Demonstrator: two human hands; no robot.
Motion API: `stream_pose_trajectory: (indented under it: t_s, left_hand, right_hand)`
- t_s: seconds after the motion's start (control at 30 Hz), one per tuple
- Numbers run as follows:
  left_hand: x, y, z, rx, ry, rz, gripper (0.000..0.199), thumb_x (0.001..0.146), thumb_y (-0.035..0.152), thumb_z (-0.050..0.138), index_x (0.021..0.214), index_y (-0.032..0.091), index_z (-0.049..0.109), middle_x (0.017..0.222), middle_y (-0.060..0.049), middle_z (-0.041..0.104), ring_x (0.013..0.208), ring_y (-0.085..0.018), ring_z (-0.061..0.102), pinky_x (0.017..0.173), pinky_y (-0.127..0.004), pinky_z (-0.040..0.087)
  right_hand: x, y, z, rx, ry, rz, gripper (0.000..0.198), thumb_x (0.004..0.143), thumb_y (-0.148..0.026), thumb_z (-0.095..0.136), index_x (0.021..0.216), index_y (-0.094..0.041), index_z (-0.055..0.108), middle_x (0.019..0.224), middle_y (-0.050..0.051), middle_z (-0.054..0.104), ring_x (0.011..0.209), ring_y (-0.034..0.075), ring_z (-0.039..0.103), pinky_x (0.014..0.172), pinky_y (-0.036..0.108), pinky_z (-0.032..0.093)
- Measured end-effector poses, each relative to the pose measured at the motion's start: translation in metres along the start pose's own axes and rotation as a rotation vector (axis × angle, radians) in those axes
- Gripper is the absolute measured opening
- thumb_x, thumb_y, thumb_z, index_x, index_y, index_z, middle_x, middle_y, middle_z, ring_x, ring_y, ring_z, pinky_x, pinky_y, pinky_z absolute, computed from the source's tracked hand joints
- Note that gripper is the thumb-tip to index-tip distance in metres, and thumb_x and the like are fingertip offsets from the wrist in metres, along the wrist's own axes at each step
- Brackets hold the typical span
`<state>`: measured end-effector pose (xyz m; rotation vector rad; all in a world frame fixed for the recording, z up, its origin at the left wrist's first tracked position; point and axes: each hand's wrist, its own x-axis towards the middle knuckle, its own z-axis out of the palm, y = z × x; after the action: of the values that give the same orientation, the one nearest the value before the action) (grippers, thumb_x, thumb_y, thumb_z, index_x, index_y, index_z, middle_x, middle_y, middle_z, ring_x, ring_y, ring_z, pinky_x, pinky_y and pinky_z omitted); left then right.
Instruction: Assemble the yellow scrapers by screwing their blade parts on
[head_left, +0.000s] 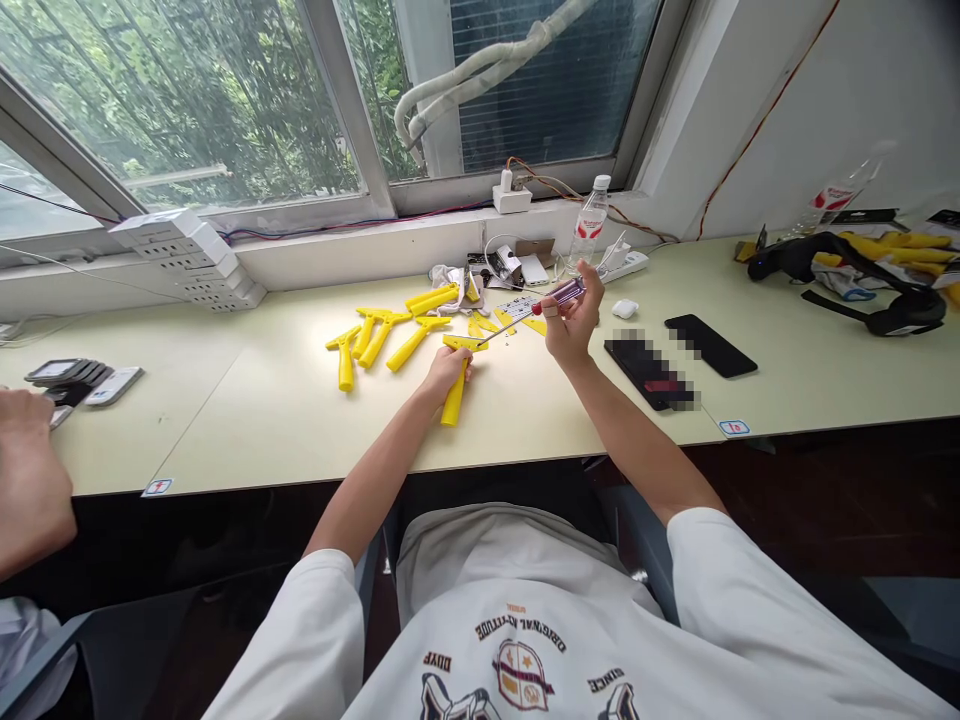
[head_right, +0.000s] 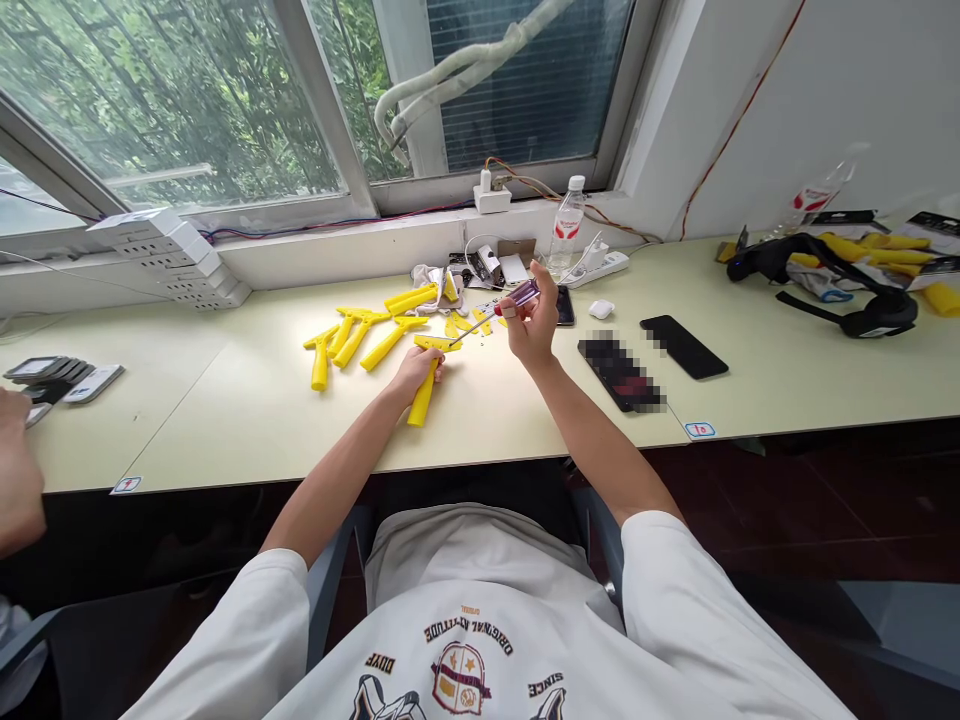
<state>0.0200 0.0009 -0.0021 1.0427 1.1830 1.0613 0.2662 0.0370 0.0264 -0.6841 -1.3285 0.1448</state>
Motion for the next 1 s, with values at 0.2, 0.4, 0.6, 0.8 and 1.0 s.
stream_pose_trajectory:
  t_s: [0.2, 0.4, 0.6, 0.8, 1.0]
  left_hand:
    - [0.001, -0.002, 0.0, 0.019, 0.009, -0.001, 0.015, 0.084, 0.016, 0.071, 0.085, 0.022, 0.057, 0.069, 0.002, 0.058, 0.052, -0.011, 0.052, 0.052, -0.026, 0.044]
    - [-0.001, 0.0, 0.0, 0.05, -0.006, 0.0, 0.017, 0.085, 0.015, 0.071, 0.081, 0.022, 0.055, 0.067, 0.001, 0.057, 0.053, -0.013, 0.053, 0.052, -0.027, 0.043]
    - [0.0, -0.001, 0.0, 0.071, -0.005, 0.017, 0.016, 0.085, 0.015, 0.069, 0.081, 0.022, 0.055, 0.068, 0.0, 0.058, 0.053, -0.012, 0.052, 0.051, -0.026, 0.042]
    - [0.002, -0.003, 0.0, 0.056, -0.014, -0.009, 0.019, 0.086, 0.015, 0.072, 0.083, 0.022, 0.055, 0.065, 0.0, 0.057, 0.051, -0.013, 0.051, 0.05, -0.025, 0.042]
    - [-0.003, 0.002, 0.003, 0.033, -0.005, -0.009, 0.02, 0.084, 0.015, 0.073, 0.083, 0.023, 0.054, 0.066, 0.001, 0.056, 0.051, -0.012, 0.051, 0.05, -0.025, 0.042]
  right_hand:
    - [-0.003, -0.003, 0.0, 0.076, -0.036, 0.015, 0.083, 0.106, -0.082, 0.052, 0.178, -0.044, 0.036, 0.141, 0.013, 0.073, 0.083, 0.022, 0.074, 0.062, 0.038, 0.07]
    - [0.002, -0.005, -0.005, 0.105, -0.068, 0.016, 0.093, 0.101, -0.082, 0.06, 0.18, -0.044, 0.031, 0.13, 0.011, 0.075, 0.099, 0.028, 0.078, 0.069, 0.041, 0.072]
    - [0.001, -0.004, -0.006, 0.169, -0.111, 0.0, 0.089, 0.102, -0.078, 0.066, 0.179, -0.047, 0.034, 0.114, 0.004, 0.076, 0.069, 0.017, 0.071, 0.061, 0.035, 0.069]
    - [0.001, -0.018, 0.005, 0.071, -0.053, -0.013, 0.091, 0.095, -0.09, 0.068, 0.168, -0.04, 0.048, 0.112, 0.008, 0.073, 0.07, 0.02, 0.073, 0.058, 0.036, 0.068]
    - [-0.002, -0.011, 0.005, 0.081, -0.034, -0.037, 0.079, 0.1, -0.091, 0.057, 0.162, -0.045, 0.042, 0.11, 0.006, 0.071, 0.061, 0.018, 0.068, 0.048, 0.033, 0.062]
